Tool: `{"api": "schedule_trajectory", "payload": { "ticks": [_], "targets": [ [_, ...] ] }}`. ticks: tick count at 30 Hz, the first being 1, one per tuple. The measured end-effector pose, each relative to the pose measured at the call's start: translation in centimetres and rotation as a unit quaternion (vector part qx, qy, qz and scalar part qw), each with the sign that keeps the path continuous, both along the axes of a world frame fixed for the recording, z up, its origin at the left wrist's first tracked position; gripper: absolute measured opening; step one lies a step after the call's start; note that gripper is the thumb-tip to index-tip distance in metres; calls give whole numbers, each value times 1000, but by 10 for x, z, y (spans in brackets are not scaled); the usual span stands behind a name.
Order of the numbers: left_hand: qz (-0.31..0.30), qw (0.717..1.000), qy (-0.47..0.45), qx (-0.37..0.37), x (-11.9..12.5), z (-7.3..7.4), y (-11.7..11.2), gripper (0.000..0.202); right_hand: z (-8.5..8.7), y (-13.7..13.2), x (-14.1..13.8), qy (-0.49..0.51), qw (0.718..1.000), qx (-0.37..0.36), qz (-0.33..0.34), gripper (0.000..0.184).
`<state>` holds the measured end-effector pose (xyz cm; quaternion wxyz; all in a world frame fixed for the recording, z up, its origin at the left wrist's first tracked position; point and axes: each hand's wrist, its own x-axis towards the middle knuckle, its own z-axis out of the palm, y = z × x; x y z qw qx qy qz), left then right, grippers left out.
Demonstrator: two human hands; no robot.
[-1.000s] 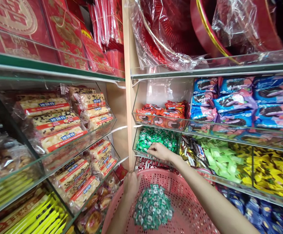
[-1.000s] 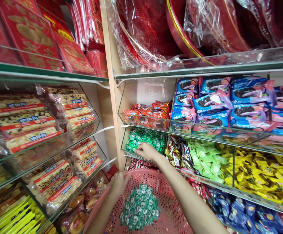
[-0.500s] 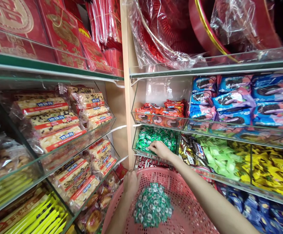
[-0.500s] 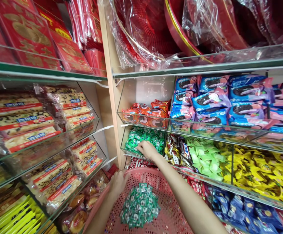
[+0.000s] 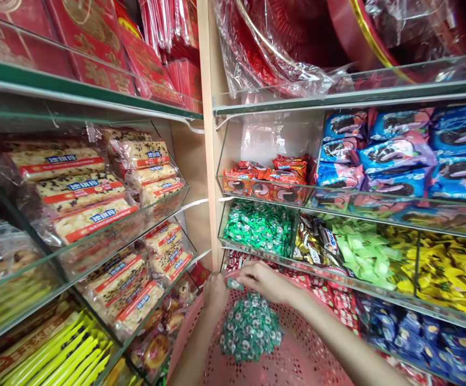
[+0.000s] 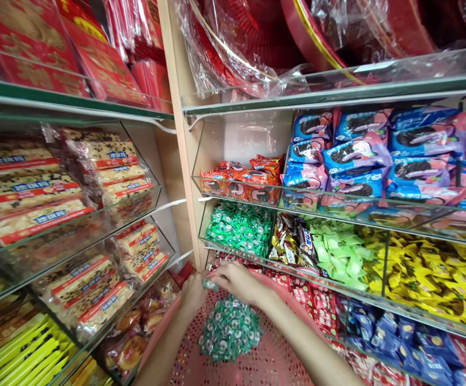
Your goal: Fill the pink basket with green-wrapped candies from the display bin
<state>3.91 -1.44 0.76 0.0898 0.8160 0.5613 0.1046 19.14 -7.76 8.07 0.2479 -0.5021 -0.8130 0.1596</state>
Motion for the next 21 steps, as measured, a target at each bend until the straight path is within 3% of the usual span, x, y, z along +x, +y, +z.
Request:
{"api": "schedule_trajectory", "payload": {
  "ticks": [5, 9, 15, 18, 21],
  "targets": [
    [1, 1000, 4, 17, 1, 1, -1, 39, -69, 9, 22, -48, 989, -85, -107, 29],
    [-4, 1000, 12, 21, 2, 3, -1, 43, -99, 14, 26, -20, 974, -153, -169, 28],
    [-3, 1000, 14, 18, 3, 5, -1, 41, -113, 17, 20, 47, 946, -260, -185, 34],
    [-2, 1000, 13, 21, 3, 4, 0, 41, -113, 16, 17, -10, 950, -201, -239, 28],
    [-3, 1000, 7, 23, 3, 2, 1, 41, -103, 11, 12, -101, 936, -136, -308, 20]
  ]
}}
